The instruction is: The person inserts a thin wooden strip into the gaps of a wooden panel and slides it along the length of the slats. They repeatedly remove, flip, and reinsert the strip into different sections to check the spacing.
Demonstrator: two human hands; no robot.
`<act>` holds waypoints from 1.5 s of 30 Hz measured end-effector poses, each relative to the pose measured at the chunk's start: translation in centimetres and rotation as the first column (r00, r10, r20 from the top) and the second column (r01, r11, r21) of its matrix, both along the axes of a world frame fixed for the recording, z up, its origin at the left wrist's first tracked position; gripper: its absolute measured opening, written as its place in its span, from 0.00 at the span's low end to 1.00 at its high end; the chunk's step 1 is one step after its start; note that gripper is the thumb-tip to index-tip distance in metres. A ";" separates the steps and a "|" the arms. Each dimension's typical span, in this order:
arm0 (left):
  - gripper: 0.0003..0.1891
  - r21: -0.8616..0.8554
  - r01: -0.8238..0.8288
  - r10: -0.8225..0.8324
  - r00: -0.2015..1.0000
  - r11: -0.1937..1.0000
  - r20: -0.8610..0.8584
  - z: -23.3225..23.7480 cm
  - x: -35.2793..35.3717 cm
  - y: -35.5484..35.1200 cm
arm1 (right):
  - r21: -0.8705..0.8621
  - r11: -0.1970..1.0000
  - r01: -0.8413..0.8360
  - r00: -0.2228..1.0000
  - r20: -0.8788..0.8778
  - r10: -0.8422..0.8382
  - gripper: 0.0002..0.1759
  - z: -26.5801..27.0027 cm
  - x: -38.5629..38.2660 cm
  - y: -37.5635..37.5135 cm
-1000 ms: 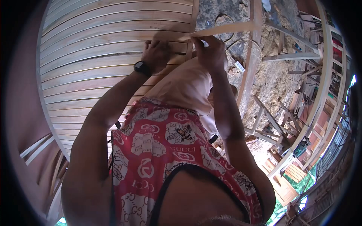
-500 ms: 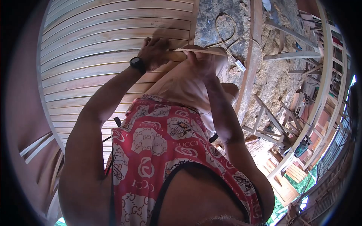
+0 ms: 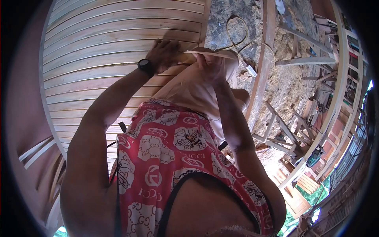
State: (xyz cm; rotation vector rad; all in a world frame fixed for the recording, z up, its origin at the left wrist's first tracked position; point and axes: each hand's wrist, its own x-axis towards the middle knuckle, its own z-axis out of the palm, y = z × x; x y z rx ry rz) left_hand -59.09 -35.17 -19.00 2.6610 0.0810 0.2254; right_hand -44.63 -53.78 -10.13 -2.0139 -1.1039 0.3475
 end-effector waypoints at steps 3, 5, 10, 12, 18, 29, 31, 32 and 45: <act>0.31 0.065 0.033 -0.031 0.999 0.997 -0.037 0.3 0.0 0.1 | 0.058 0.998 -0.033 0.996 0.088 0.028 0.07 0.2 0.2 0.3; 0.31 0.048 0.012 -0.011 1.000 0.999 -0.022 0.3 0.0 0.0 | 0.045 0.999 -0.027 0.998 0.057 0.025 0.06 0.1 0.2 0.3; 0.31 0.051 -0.008 0.008 1.000 0.999 -0.008 0.1 -0.2 -0.1 | 0.180 0.984 0.002 1.000 -0.017 0.001 0.08 -1.1 0.1 0.3; 0.31 0.045 -0.009 0.009 1.000 0.999 -0.001 0.3 -0.3 -0.4 | 0.099 0.995 0.033 0.999 -0.045 -0.028 0.11 -0.8 0.2 0.1; 0.29 -0.044 -0.033 0.030 0.998 0.998 -0.056 1.2 -0.5 -0.9 | 0.061 0.998 0.008 0.993 -0.120 -0.001 0.08 -0.4 0.4 -0.2; 0.29 -0.040 -0.064 0.064 0.998 0.997 0.010 1.1 -0.9 -1.3 | 0.199 0.975 -0.103 0.981 -0.140 0.132 0.16 1.5 0.5 -0.5; 0.29 -0.057 -0.069 0.069 0.998 0.996 0.010 1.0 -0.9 -1.4 | 0.155 0.985 -0.077 0.991 -0.100 0.093 0.15 2.5 0.5 0.0; 0.30 -0.068 -0.073 0.075 0.997 0.995 0.016 1.3 -1.1 -1.5 | 0.160 0.983 -0.086 0.992 -0.074 0.099 0.14 3.6 0.3 -0.1; 0.32 -0.069 -0.082 0.086 0.995 0.994 0.055 1.5 -2.0 -2.0 | 0.197 0.969 -0.146 0.983 0.137 0.121 0.10 4.9 3.1 2.1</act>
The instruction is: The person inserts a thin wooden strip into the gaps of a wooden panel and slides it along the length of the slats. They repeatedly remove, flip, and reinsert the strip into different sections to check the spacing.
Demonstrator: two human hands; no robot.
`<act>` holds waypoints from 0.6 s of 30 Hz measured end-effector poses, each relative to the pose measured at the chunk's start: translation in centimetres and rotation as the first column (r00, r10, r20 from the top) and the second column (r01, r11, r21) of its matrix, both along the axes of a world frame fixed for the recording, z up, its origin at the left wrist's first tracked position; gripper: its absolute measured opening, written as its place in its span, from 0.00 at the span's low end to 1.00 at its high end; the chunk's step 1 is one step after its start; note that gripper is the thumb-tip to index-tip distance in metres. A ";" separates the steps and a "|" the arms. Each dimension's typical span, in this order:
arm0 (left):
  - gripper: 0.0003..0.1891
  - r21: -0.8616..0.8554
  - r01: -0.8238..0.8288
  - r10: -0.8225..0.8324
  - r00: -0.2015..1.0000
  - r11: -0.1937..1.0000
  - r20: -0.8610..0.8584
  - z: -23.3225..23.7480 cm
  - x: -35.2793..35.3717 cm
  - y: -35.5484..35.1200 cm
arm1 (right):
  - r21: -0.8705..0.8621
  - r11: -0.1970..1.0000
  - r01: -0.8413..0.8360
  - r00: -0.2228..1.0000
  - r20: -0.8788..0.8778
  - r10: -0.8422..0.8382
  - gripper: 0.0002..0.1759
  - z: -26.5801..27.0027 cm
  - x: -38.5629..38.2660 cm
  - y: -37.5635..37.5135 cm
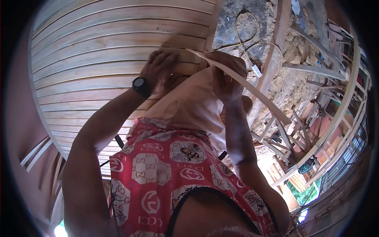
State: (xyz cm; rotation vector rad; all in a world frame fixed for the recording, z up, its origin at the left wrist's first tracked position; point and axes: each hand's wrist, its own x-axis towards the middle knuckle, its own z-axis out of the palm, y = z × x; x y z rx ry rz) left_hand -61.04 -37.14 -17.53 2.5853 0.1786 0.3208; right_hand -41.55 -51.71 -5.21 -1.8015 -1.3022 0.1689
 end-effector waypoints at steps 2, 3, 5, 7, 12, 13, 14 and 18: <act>0.31 -0.011 0.008 -0.007 1.000 1.000 0.017 -0.1 -0.1 0.0 | 0.025 0.999 -0.029 0.998 -0.061 0.031 0.10 -0.7 0.2 0.4; 0.31 -0.014 0.000 0.000 1.000 1.000 0.012 -0.1 -0.1 -0.1 | 0.053 0.997 -0.048 0.992 -0.114 0.054 0.10 -1.1 0.3 0.5; 0.30 -0.017 0.010 -0.009 1.000 1.000 0.023 -0.2 0.0 -0.1 | 0.046 0.997 -0.057 0.990 -0.125 0.062 0.10 -1.6 0.6 0.6; 0.30 -0.020 0.009 -0.009 1.000 1.000 0.002 -0.2 0.0 0.0 | 0.041 0.997 -0.064 0.989 -0.134 0.069 0.10 -1.6 0.6 0.9; 0.31 -0.032 0.017 -0.017 1.000 0.999 -0.011 0.5 -0.2 0.0 | -0.035 0.997 -0.065 0.994 -0.094 0.062 0.05 -1.3 -0.1 1.1; 0.31 -0.043 0.013 -0.013 1.000 0.999 0.007 0.4 -0.2 -0.1 | -0.034 0.997 -0.067 0.994 -0.093 0.063 0.05 -1.5 -0.2 1.1; 0.30 -0.055 0.008 -0.007 1.000 0.998 0.025 0.4 -0.1 -0.2 | -0.029 0.999 -0.044 0.996 -0.085 0.041 0.04 -1.6 -0.3 1.1; 0.29 -0.061 0.008 -0.007 1.000 0.998 0.025 0.4 0.0 -0.3 | 0.025 0.997 -0.068 0.993 -0.094 0.070 0.04 -2.0 0.2 1.0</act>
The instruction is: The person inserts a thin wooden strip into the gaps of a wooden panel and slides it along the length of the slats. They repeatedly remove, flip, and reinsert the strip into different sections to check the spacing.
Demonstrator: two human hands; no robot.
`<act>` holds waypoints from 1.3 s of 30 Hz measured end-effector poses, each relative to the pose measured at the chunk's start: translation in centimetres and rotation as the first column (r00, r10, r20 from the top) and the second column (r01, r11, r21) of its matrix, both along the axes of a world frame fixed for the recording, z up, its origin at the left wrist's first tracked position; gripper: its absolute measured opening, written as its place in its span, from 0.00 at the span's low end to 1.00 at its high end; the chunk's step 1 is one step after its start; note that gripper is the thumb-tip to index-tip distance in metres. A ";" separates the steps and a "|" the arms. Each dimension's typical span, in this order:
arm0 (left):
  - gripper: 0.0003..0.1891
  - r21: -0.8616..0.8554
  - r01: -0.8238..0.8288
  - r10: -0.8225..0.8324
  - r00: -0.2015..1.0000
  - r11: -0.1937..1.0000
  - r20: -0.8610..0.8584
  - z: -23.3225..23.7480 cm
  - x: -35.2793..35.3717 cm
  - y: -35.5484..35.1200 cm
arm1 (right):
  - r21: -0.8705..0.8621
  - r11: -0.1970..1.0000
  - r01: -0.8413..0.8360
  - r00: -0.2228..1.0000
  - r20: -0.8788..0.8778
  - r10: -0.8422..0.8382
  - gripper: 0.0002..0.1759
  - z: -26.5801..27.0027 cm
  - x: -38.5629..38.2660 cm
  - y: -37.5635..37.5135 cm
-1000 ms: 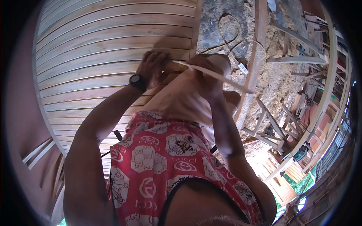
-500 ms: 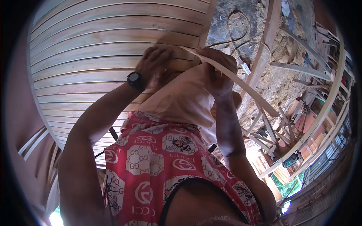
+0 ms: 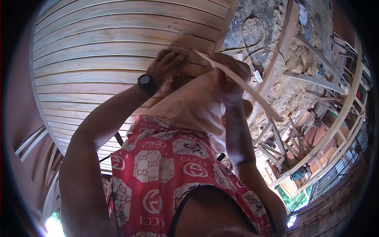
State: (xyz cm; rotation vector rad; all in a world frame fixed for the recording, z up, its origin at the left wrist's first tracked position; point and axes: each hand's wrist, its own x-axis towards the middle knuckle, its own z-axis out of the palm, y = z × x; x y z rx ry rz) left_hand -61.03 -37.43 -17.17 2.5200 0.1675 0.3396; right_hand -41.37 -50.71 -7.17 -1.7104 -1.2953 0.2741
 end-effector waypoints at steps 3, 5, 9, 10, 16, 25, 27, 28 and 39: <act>0.29 -0.005 0.006 -0.006 1.000 1.000 -0.010 0.2 0.0 0.0 | -0.049 0.989 0.137 0.986 -0.087 -0.141 0.06 2.1 -0.5 -0.9; 0.30 0.019 0.012 -0.010 0.994 1.000 -0.106 0.5 -0.2 0.0 | -0.012 0.982 0.191 0.980 -0.063 -0.191 0.07 4.1 -0.8 -0.9; 0.31 0.048 0.013 -0.013 1.000 0.999 -0.011 -0.7 -0.5 0.5 | -0.127 0.966 0.224 0.974 -0.013 -0.228 0.09 6.2 -1.7 -2.5; 0.31 0.043 0.017 -0.017 1.000 0.999 -0.002 -1.1 -0.6 0.6 | -0.216 0.958 0.189 0.981 -0.006 -0.195 0.10 5.7 -1.8 -3.0; 0.33 -0.090 0.084 -0.085 0.996 0.992 -0.010 0.4 -1.5 1.9 | -0.148 0.989 0.027 0.994 -0.104 -0.042 0.12 3.0 -3.8 -4.8; 0.41 0.039 0.228 -0.229 0.973 0.973 0.022 -2.3 -1.6 2.5 | -0.123 0.989 0.080 0.992 -0.087 -0.091 0.10 -0.8 -5.3 -6.1; 0.42 0.042 0.227 -0.229 0.973 0.973 0.029 -2.7 -1.6 2.5 | -0.142 0.986 0.087 0.987 -0.121 -0.105 0.10 -0.9 -5.3 -6.0; 0.42 0.048 0.228 -0.230 0.973 0.972 0.031 -3.0 -1.5 2.5 | -0.166 0.982 0.085 0.981 -0.158 -0.112 0.09 -1.0 -5.3 -5.9; 0.37 0.113 0.226 -0.225 0.974 0.967 -0.019 -3.2 -1.4 2.5 | -0.125 0.989 0.085 0.995 -0.038 -0.091 0.08 -1.2 -5.4 -5.8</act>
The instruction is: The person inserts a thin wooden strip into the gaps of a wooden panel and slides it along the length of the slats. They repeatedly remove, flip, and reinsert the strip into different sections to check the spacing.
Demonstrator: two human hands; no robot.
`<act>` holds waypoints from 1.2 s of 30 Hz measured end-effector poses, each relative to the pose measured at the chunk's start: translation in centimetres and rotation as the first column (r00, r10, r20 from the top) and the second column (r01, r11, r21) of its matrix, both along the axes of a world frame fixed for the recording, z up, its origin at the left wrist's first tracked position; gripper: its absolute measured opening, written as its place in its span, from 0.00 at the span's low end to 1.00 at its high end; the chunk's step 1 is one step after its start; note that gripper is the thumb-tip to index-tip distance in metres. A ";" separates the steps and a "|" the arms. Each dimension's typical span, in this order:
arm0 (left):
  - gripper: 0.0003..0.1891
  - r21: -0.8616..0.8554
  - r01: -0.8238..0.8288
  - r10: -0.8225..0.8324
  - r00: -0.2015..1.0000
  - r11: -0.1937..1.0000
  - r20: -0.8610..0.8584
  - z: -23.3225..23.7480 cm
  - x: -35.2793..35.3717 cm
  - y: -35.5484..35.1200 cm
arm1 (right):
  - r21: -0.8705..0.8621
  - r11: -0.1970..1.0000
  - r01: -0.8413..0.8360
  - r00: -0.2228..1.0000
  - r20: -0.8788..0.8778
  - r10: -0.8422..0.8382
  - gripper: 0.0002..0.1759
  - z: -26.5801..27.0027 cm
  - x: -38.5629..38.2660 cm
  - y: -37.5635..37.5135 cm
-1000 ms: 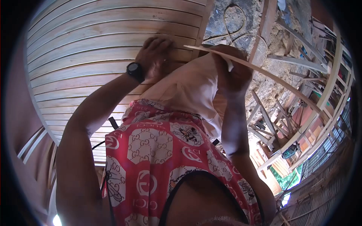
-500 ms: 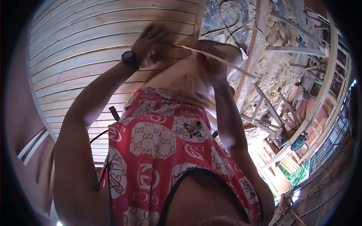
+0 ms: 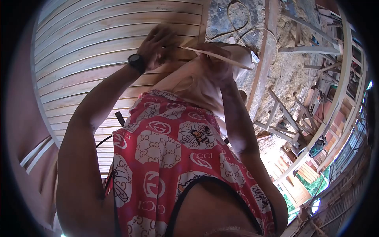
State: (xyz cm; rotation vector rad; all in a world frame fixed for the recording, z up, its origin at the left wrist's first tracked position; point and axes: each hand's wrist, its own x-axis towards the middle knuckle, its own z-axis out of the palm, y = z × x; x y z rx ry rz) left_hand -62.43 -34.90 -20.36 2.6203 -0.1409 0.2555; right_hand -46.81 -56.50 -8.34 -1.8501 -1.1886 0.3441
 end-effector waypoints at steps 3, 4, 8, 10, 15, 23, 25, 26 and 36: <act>0.37 -0.021 -0.005 0.005 1.000 1.000 0.019 0.0 -0.1 0.0 | -0.035 0.999 0.001 0.999 -0.038 -0.003 0.08 0.2 -0.1 0.0; 0.37 -0.020 -0.007 0.008 1.000 1.000 0.019 0.1 -0.1 0.0 | -0.047 0.999 0.004 0.997 -0.075 -0.008 0.09 0.3 -0.1 0.0; 0.36 -0.018 -0.012 0.012 1.000 1.000 0.008 -0.1 -0.1 -0.3 | 0.055 0.998 0.000 0.997 -0.074 0.004 0.07 -0.2 0.0 0.1; 0.35 -0.015 -0.022 0.022 1.000 1.000 -0.004 0.1 -0.1 -0.4 | 0.040 0.999 0.011 0.996 -0.085 -0.008 0.09 -0.3 0.0 0.1; 0.29 -0.123 -0.053 0.061 0.996 0.991 0.061 0.7 -0.2 -1.1 | 0.046 0.999 -0.002 0.997 -0.072 0.005 0.10 -0.3 0.1 0.2; 0.27 -0.119 -0.108 0.103 0.994 0.987 -0.046 2.3 -4.9 -2.3 | 0.027 0.999 0.035 0.985 -0.172 -0.030 0.15 -0.1 -0.2 0.1; 0.28 -0.176 -0.053 0.045 0.998 0.983 -0.053 2.5 -5.6 -2.4 | -0.045 0.998 0.034 0.971 -0.235 -0.044 0.06 0.7 -0.3 0.5; 0.29 -0.173 -0.065 0.059 0.997 0.983 -0.039 2.6 -5.7 -2.5 | -0.044 0.999 0.032 0.971 -0.235 -0.041 0.06 0.5 -0.1 0.5; 0.33 0.026 -0.086 0.088 0.994 0.996 -0.066 -0.2 -6.9 -3.2 | 0.056 0.998 -0.028 0.998 -0.047 0.031 0.12 4.4 0.7 0.2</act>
